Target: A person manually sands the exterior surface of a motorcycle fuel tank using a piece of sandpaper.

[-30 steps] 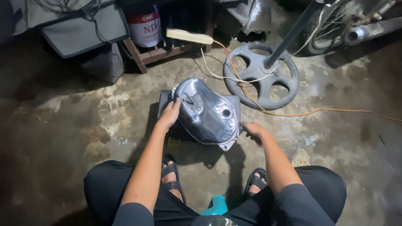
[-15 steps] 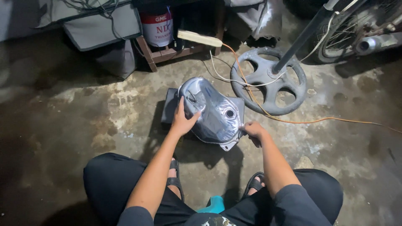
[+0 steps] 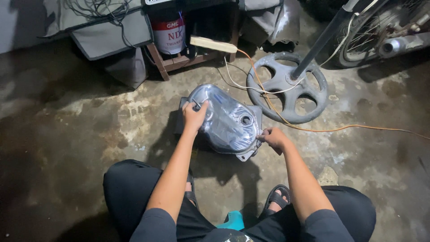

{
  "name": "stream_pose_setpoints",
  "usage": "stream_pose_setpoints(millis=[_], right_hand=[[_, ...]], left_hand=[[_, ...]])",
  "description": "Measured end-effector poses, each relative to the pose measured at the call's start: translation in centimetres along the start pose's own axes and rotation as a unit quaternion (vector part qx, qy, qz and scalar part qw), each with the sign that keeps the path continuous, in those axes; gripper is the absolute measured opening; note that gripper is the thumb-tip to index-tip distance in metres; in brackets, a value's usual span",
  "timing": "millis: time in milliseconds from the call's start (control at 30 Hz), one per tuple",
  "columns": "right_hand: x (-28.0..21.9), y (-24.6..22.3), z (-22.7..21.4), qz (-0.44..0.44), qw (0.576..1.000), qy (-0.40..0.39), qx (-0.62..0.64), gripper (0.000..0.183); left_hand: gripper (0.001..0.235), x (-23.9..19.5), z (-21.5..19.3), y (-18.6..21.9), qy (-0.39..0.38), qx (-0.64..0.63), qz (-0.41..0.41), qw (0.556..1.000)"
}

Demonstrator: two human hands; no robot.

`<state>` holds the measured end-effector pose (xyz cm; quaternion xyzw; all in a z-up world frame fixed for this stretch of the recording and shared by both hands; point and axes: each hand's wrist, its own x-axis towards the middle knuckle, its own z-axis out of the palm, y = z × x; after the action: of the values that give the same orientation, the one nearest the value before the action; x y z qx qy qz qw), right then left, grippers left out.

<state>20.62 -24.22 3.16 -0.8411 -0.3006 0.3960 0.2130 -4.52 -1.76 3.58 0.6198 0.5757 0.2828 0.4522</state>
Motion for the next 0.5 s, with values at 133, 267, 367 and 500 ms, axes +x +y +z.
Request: stream_pose_setpoints(millis=[133, 267, 367, 500], right_hand=[[-1.9, -1.2, -0.4, -0.003, 1.0, 0.007, 0.001, 0.026], [0.8, 0.6, 0.1, -0.019, 1.0, 0.013, -0.01, 0.032], [3.7, 2.5, 0.1, -0.03, 0.999, 0.035, -0.015, 0.033], [4.4, 2.8, -1.1, -0.053, 0.991, 0.126, -0.011, 0.026]], left_hand=[[0.072, 1.3, 0.8, -1.2, -0.002, 0.012, -0.031, 0.999], [0.05, 3.0, 1.7, -3.0, 0.036, 0.06, 0.004, 0.998], [0.038, 2.0, 1.0, -0.7, 0.039, 0.044, -0.01, 0.998], [0.022, 2.1, 1.8, 0.1, 0.046, -0.05, 0.006, 0.998]])
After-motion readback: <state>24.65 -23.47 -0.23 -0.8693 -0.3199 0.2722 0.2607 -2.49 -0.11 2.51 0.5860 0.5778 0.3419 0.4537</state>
